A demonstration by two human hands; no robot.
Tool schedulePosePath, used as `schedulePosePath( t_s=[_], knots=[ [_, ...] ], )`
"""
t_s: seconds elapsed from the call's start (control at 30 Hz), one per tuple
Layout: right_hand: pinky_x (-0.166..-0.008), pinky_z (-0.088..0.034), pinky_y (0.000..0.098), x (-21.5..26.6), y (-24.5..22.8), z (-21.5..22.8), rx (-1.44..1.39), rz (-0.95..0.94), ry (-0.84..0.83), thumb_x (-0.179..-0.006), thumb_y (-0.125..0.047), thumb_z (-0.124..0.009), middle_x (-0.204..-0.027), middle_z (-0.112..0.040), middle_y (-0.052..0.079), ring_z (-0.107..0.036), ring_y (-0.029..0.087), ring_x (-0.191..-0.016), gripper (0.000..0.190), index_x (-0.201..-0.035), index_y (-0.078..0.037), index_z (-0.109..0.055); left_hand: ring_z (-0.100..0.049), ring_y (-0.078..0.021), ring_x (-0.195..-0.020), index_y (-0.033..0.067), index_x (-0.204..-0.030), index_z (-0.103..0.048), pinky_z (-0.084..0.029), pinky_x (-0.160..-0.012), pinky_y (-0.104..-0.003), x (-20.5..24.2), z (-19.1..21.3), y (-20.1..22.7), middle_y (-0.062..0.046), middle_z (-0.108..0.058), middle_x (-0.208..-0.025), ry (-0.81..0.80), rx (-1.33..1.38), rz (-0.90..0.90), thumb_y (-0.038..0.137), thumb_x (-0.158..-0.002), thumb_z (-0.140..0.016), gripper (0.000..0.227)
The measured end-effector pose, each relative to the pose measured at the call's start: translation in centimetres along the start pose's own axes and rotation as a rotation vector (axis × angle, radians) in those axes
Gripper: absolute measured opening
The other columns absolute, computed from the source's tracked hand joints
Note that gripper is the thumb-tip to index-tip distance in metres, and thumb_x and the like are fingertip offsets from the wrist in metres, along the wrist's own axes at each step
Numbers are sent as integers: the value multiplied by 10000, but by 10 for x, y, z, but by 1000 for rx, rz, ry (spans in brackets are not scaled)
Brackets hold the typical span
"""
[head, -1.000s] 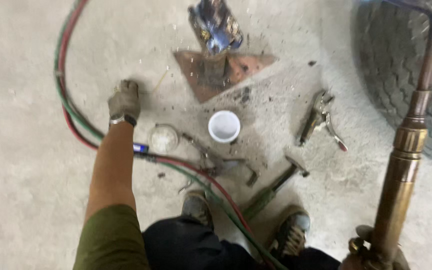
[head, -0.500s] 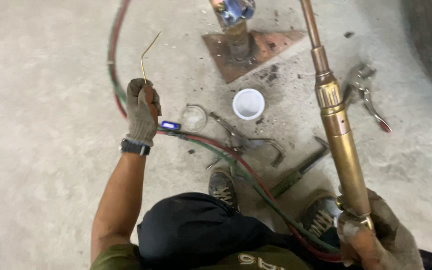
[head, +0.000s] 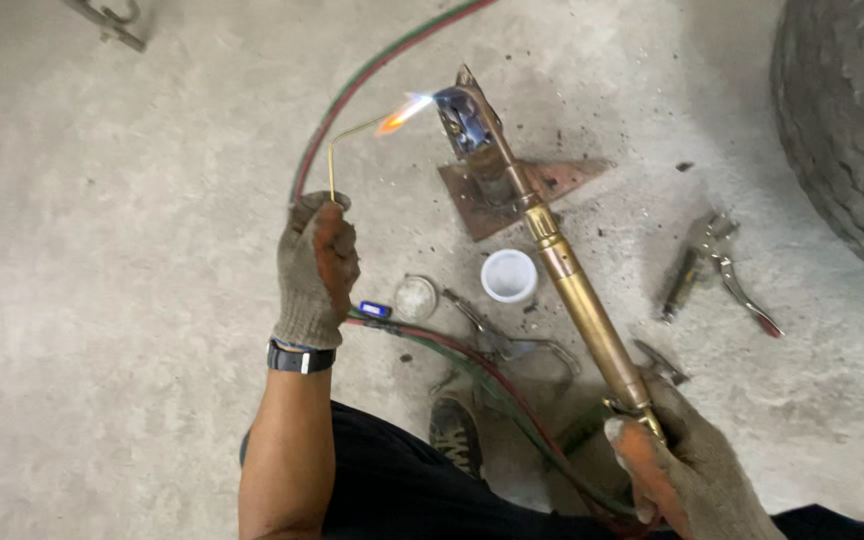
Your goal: The person sits on the floor and uses a welding torch to heat and fuse a metal rod to a metal bracket. They use pliers to position the rod and a lighter to ignite the torch, then apply the flame to the joint while feeding the rod into the molten area.
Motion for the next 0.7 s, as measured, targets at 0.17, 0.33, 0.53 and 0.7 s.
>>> schedulePosePath(
  t_s=[0.17, 0.33, 0.53, 0.7],
  knots=[
    [-400, -503, 356, -9, 9, -2, -32, 49, -26, -958, -306, -629, -660, -542, 92, -568, 195, -466, 634, -1502, -47, -432, -304, -18, -466, 110, -1014, -620, -232, -374, -211, -8, 1, -16, 93, -393, -611, -79, 7, -22, 213, -1003, -624, 103],
    [-408, -521, 355, -8, 15, -1, -90, 25, -4, -947, -248, -616, -670, -535, 51, -561, 173, -481, 690, -1590, -114, -406, -317, -9, -495, 105, -1023, -624, -244, -405, -198, -11, -3, -26, 98, -402, -631, -88, 2, -40, 212, -1013, -625, 107],
    [-438, -502, 361, -4, 8, -7, 45, -24, 63, -966, -213, -634, -660, -525, 78, -548, 193, -479, 663, -1567, -102, -378, -339, -16, -511, 99, -1012, -617, -259, -410, -205, -12, -3, -24, 92, -424, -646, -64, -2, -40, 204, -1004, -632, 106],
    [-423, -538, 361, -4, 2, -6, -17, 25, 35, -965, -216, -617, -690, -533, 67, -547, 170, -485, 699, -1616, -124, -378, -322, -12, -503, 99, -1013, -620, -248, -407, -201, -8, -2, -20, 96, -411, -634, -83, 2, -61, 213, -1016, -616, 113]
  ],
)
Point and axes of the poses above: each hand's wrist, its own x-axis away from the middle knuckle, its own z-axis out of the back of the hand, y = z × x, the point moved 4 cm from there along -x, towards the middle knuckle
